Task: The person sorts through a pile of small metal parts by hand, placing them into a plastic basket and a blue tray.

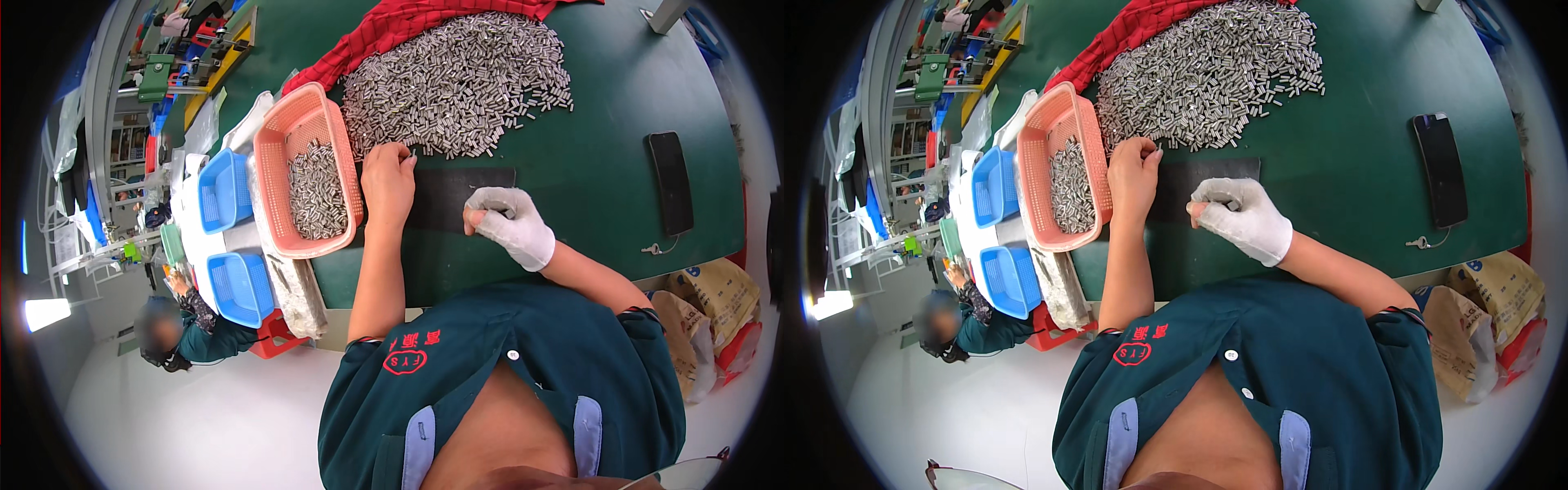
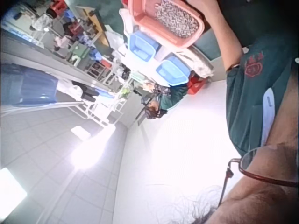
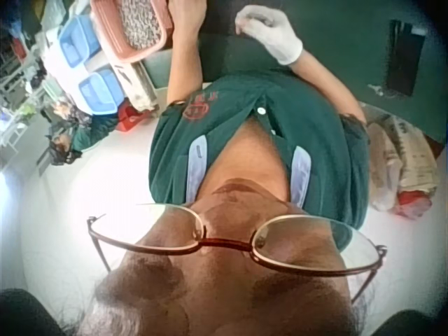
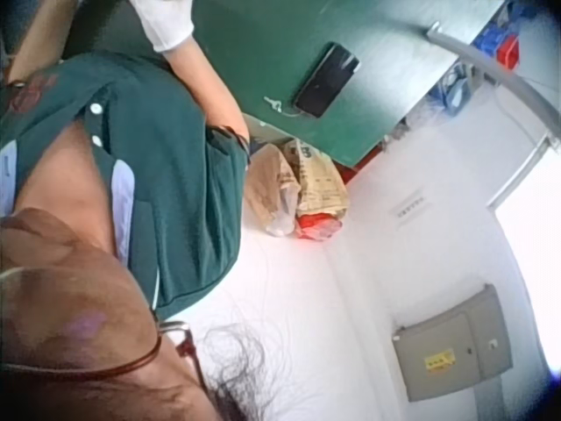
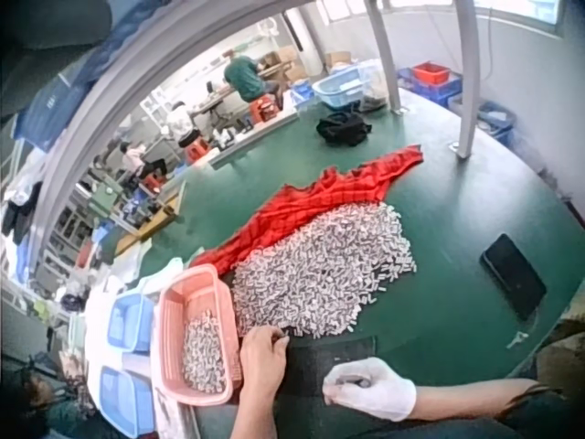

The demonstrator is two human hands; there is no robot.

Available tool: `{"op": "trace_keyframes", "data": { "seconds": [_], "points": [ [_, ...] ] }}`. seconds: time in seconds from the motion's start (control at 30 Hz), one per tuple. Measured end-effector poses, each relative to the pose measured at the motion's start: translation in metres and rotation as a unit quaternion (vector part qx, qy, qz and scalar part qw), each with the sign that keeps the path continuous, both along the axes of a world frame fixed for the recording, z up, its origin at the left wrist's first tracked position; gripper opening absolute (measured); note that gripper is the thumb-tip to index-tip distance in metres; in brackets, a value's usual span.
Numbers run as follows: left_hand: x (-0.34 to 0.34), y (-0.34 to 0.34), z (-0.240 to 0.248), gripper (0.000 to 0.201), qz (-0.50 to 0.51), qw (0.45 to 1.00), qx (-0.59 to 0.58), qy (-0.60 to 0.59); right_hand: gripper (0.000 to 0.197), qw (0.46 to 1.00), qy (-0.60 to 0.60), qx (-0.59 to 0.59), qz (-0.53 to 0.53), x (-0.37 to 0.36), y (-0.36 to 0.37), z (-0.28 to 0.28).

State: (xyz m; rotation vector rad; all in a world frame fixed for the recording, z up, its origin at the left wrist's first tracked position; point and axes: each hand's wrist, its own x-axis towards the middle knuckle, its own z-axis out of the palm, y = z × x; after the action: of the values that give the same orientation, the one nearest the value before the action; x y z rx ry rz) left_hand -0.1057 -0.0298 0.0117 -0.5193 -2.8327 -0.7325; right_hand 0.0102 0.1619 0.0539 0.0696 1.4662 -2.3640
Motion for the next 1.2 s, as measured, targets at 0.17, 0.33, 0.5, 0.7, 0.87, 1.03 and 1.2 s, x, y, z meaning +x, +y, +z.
{"op": "trace_keyframes", "data": {
  "seconds": [0.17, 0.33, 0.5, 0.7, 0.87, 1.03, 1.2],
  "points": [
    [-0.001, 0.003, 0.001, 0.010, -0.030, 0.999, -0.015, 0.017, 0.019, 1.000, 0.003, -0.002, -0.006, 0.000, 0.000, -0.002],
    [0.009, 0.002, 0.006, 0.006, -0.028, 0.961, 0.231, -0.151, 0.018, 1.000, -0.004, -0.004, -0.008, 0.000, -0.001, 0.001],
    [0.020, 0.001, 0.014, 0.008, -0.078, 0.806, 0.501, -0.304, 0.018, 1.000, 0.014, -0.004, -0.013, 0.000, -0.001, -0.001],
    [0.030, 0.004, 0.020, 0.010, -0.098, 0.773, 0.544, -0.313, 0.019, 0.999, 0.025, -0.015, -0.021, 0.000, -0.001, -0.005],
    [0.036, 0.005, 0.023, 0.010, -0.086, 0.791, 0.524, -0.303, 0.018, 1.000, 0.017, 0.010, -0.010, -0.001, -0.001, -0.002],
    [0.042, 0.007, 0.025, 0.009, -0.077, 0.813, 0.493, -0.299, 0.018, 1.000, 0.011, -0.009, -0.028, 0.001, -0.002, -0.002],
    [0.048, 0.006, 0.026, 0.010, -0.060, 0.837, 0.459, -0.291, 0.023, 0.998, 0.000, -0.042, -0.046, 0.000, 0.001, -0.006]
  ]
}}
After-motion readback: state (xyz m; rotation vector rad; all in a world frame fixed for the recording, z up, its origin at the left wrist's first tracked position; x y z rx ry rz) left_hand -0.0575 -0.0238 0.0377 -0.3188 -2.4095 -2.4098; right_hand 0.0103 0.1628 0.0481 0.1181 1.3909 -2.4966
